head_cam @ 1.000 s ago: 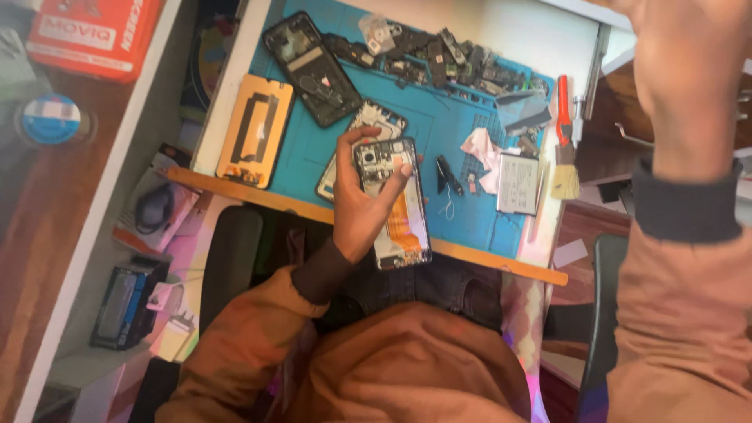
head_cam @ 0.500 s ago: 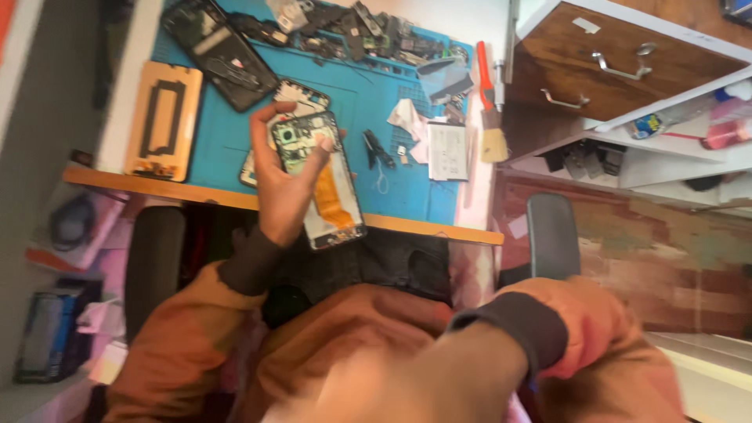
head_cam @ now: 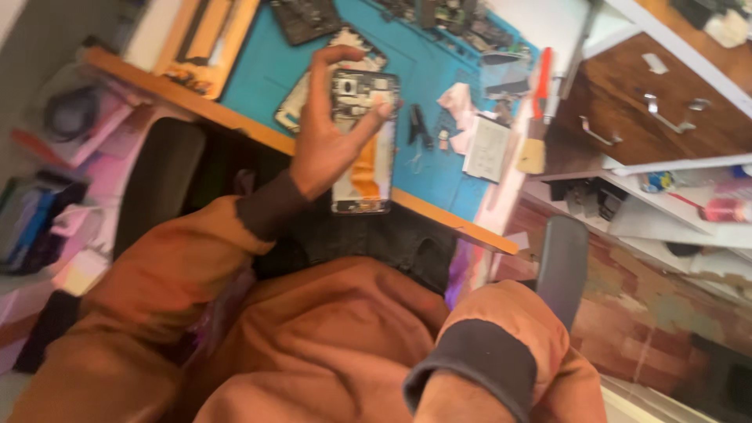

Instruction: The person disassembles a smartphone, removes a ribbon cable, and reattaches a small internal component using a thin wire. The work is performed on a cluttered workbench with various phone parts and tools visible.

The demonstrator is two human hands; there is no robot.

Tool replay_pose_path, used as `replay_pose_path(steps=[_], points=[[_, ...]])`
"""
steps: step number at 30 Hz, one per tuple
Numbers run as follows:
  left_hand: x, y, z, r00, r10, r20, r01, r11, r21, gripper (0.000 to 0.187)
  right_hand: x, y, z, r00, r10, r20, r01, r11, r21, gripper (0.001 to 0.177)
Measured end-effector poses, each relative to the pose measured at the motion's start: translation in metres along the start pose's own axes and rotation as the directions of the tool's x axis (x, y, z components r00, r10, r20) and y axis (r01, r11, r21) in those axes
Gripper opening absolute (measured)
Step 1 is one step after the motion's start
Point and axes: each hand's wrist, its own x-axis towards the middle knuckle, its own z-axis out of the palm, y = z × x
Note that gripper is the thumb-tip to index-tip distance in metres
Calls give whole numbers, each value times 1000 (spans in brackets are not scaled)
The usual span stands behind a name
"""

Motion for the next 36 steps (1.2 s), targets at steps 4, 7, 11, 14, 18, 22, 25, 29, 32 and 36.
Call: replay_pose_path(steps=[4,7,11,14,18,22,25,29,32,36], points=[[0,0,-4,998,68,-7,-68,998,12,49,-19,5,11,1000,9,-5,-9,1000,10,64],[-1,-1,-5,998,56,-4,-56,998,10,49,-32,4,16,1000,26,1,-26,1000,5,65],[0,0,-5,998,-60,13,61,995,-77,51,-35,5,26,1000,27,2,-27,999,18,66],[0,-1,-4,995,97,-16,-97,995,36,49,-31,5,36,999,32,21,-33,999,30,67],[-2,-3,-3,999,50,-7,-50,999,-17,51,-28,2,50,998,53,31,-54,998,45,68],[0,0,-4,999,51,7,-51,998,-25,50,-19,0,67,997,58,53,-62,996,61,69],[0,0,-4,998,-59,20,61,991,-116,51,-12,-1,82,995,65,75,-70,995,69,69],[1,3,-3,1000,-11,-3,11,994,-105,53,11,-9,116,986,51,159,-71,989,127,70],[3,4,-1,999,-52,-10,50,992,-117,53,37,-20,149,961,32,275,-89,976,197,71],[5,6,-1,998,-54,-18,52,995,-84,53,67,-39,182,879,-1,476,-185,920,344,72]])
